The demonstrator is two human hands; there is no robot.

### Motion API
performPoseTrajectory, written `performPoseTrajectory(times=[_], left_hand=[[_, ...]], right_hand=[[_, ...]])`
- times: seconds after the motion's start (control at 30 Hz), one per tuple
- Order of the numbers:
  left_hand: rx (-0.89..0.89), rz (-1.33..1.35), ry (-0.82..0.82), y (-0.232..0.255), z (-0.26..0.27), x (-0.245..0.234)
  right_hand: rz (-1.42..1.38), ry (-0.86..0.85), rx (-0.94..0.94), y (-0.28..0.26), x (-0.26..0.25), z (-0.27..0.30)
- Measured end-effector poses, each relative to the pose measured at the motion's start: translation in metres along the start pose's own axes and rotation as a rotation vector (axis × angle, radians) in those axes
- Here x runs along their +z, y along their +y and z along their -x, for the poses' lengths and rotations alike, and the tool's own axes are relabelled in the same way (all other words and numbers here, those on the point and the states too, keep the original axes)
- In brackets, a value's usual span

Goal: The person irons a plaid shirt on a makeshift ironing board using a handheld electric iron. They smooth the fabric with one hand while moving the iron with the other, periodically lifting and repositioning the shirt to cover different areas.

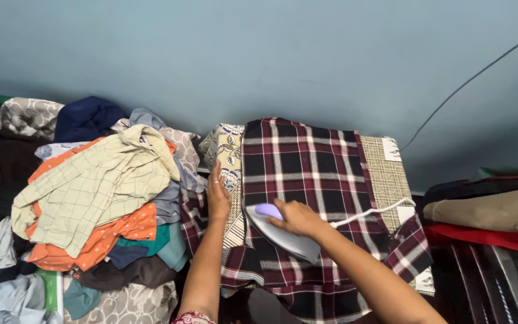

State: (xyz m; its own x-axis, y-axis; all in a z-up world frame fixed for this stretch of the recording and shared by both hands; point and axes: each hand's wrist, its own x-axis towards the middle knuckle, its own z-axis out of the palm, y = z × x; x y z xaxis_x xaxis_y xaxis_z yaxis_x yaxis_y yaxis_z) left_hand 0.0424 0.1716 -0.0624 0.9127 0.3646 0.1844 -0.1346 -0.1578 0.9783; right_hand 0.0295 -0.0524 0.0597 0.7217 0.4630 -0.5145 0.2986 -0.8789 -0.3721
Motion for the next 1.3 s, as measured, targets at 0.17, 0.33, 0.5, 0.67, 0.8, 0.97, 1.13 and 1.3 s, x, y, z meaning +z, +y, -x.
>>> performPoseTrajectory(times=[0.17, 0.33, 0.5, 0.67, 0.8, 0.97, 1.13, 1.3], left_hand=[[0.155, -0.378, 0.005, 0.0, 0.003, 0.001], [0.063, -0.662, -0.212, 0.0, 0.003, 0.011], [0.103, -0.83, -0.352, 0.009, 0.003, 0.014], [0.201, -0.907, -0.38, 0.01, 0.003, 0.019], [0.198, -0.964, -0.413, 0.015, -0.002, 0.02], [0.244, -0.943, -0.394, 0.015, -0.002, 0.018], [0.268, -0.918, -0.36, 0.013, 0.001, 0.017], [0.201, -0.985, -0.385, 0.021, 0.0, 0.021]], right_hand=[[0.137, 0.193, 0.021, 0.007, 0.018, 0.034], [0.061, 0.359, 0.155, 0.014, 0.013, 0.001], [0.051, 0.455, 0.153, 0.014, -0.008, -0.046], [0.04, 0.487, 0.244, 0.021, -0.039, -0.097], [-0.016, 0.556, 0.331, 0.034, -0.063, -0.127], [-0.031, 0.533, 0.349, 0.047, -0.058, -0.121], [-0.012, 0.522, 0.385, 0.061, -0.03, -0.051], [-0.035, 0.518, 0.518, 0.073, -0.024, -0.019]])
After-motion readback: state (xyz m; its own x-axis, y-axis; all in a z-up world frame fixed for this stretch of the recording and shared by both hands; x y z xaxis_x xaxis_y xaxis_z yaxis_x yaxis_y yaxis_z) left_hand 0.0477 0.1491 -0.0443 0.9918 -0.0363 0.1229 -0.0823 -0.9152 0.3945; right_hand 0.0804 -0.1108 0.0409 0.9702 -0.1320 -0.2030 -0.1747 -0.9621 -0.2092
